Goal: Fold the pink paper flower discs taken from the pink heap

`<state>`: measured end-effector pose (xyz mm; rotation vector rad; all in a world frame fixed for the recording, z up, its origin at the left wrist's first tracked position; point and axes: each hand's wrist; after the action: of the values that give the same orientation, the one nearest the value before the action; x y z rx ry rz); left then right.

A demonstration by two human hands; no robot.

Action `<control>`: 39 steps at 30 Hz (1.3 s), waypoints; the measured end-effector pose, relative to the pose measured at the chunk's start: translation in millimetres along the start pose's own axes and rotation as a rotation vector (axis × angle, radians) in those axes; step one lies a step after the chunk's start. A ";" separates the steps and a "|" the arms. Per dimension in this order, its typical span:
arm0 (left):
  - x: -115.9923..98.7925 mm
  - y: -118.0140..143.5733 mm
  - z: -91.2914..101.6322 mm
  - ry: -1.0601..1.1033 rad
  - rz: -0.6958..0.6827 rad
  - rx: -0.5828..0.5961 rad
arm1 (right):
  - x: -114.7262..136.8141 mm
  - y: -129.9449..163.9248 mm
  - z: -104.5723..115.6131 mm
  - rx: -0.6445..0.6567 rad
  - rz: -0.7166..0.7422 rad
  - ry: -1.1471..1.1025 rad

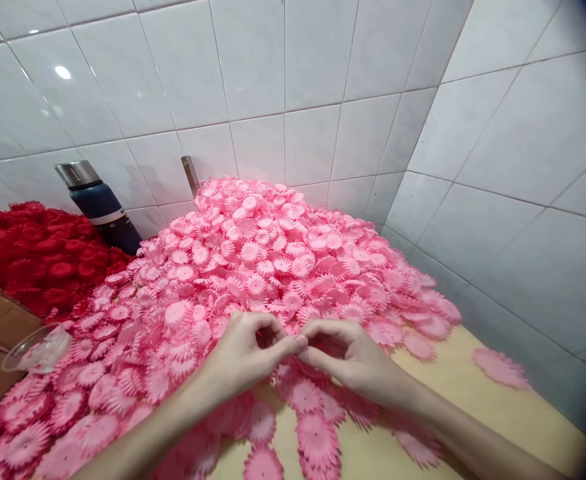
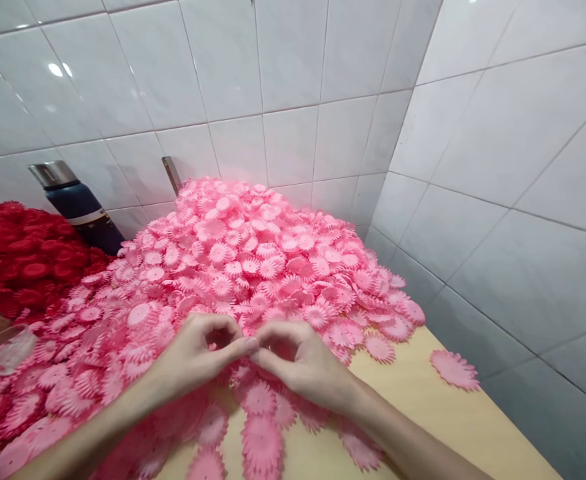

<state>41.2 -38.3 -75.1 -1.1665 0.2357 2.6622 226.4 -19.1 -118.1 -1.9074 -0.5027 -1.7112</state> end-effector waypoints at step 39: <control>-6.9 2.1 3.4 -0.011 -0.077 -0.010 | 1.8 -1.1 1.2 -0.054 0.075 0.016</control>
<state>42.8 -40.5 -67.6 -1.1398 0.1722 2.6054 226.9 -17.6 -116.3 -1.9231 -0.3777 -1.7066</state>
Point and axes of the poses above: each hand's wrist, its own y-axis away from the middle knuckle, its own z-axis out of the back of the hand, x = y × z, and after that the axes turned 8 degrees about -y, right-handed
